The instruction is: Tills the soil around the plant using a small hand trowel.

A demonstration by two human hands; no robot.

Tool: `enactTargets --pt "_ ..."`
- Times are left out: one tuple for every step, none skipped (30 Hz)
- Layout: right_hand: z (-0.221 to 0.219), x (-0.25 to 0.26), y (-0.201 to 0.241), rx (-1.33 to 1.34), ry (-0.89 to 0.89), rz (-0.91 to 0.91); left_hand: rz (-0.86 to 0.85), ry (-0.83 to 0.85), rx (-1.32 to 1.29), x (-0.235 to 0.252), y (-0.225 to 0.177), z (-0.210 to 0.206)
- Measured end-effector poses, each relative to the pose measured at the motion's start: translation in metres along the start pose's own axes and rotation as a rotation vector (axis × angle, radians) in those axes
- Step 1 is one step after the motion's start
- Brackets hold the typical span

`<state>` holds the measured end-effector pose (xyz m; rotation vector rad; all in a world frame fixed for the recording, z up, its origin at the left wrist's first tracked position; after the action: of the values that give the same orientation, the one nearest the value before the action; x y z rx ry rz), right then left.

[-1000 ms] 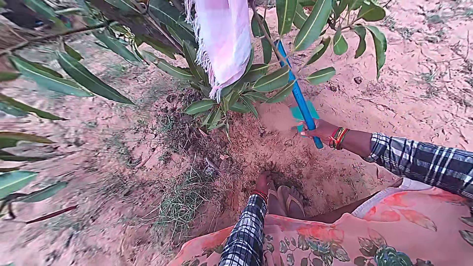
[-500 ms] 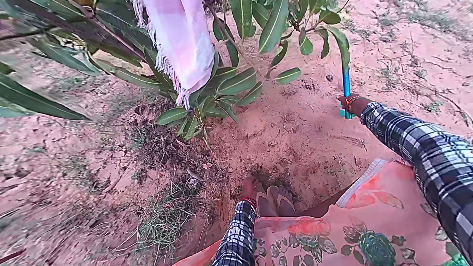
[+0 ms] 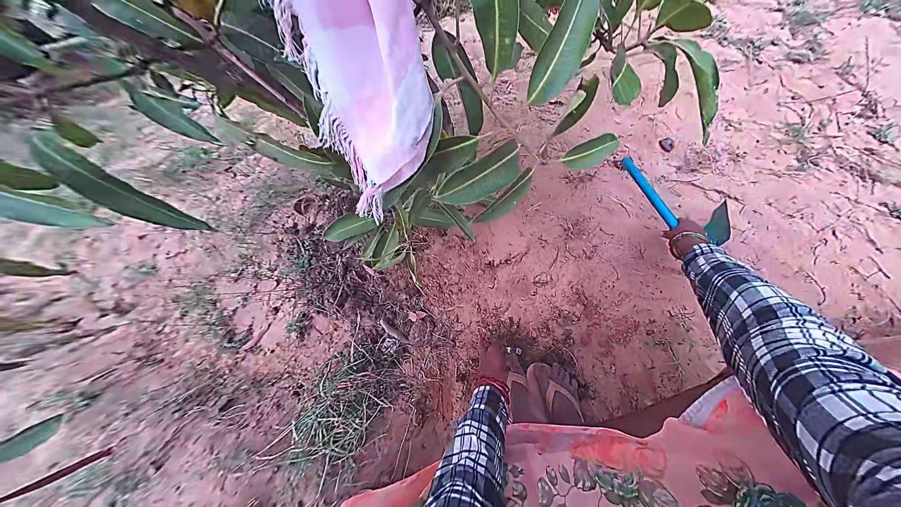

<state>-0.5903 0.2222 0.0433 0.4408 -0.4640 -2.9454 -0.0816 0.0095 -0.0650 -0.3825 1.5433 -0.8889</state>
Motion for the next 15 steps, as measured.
enactTargets --pt "-0.006 0.000 0.014 -0.006 0.018 0.046 0.002 -0.005 0.001 -0.001 -0.001 -0.002" --pt "-0.011 -0.003 0.031 -0.002 0.034 0.077 0.007 0.001 0.008 -0.001 -0.002 -0.003" --pt "-0.016 -0.005 0.049 0.019 0.051 0.099 0.012 0.012 0.006 -0.002 -0.004 -0.003" --pt "-0.019 -0.008 0.065 0.063 0.064 0.117 0.020 0.024 -0.001 -0.004 -0.006 -0.001" --pt "-0.020 -0.011 0.080 0.124 0.062 0.136 0.032 0.025 -0.026 -0.004 -0.005 0.001" --pt "-0.015 -0.015 0.094 0.187 0.052 0.157 0.037 0.020 -0.052 -0.004 -0.006 0.002" --pt "-0.006 -0.019 0.110 0.252 0.042 0.185 0.036 0.023 -0.067 -0.003 -0.007 0.002" --pt "0.005 -0.024 0.127 0.307 0.040 0.224 0.035 0.026 -0.076 -0.002 -0.008 0.003" --pt "0.019 -0.033 0.148 0.364 0.042 0.280 0.032 0.025 -0.086 -0.002 -0.008 0.002" --pt "0.031 -0.045 0.171 0.410 0.060 0.340 0.031 0.019 -0.092 -0.002 -0.009 0.000" --pt "0.041 -0.060 0.195 0.448 0.081 0.403 0.032 0.015 -0.087 -0.002 -0.009 -0.001" --pt "0.050 -0.078 0.218 0.484 0.102 0.459 0.030 0.017 -0.079 -0.001 -0.008 -0.001" --pt "0.054 -0.095 0.237 0.521 0.114 0.503 0.029 0.025 -0.064 -0.001 -0.007 -0.001" --pt "0.056 -0.108 0.248 0.541 0.115 0.531 0.026 0.043 -0.039 -0.002 -0.005 0.000" --pt "0.053 -0.114 0.254 0.556 0.095 0.544 0.012 0.066 -0.009 -0.001 -0.006 0.002"
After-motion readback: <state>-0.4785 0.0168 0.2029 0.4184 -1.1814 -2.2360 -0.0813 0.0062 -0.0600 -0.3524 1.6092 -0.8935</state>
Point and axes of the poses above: each hand's wrist, its own x-axis towards the middle knuckle, its own z-axis out of the back of the hand, y = z × x, the point moved 6 cm from there along x, towards the middle knuckle, and after that the axes turned 2 degrees about -y, right-handed, at the moved point
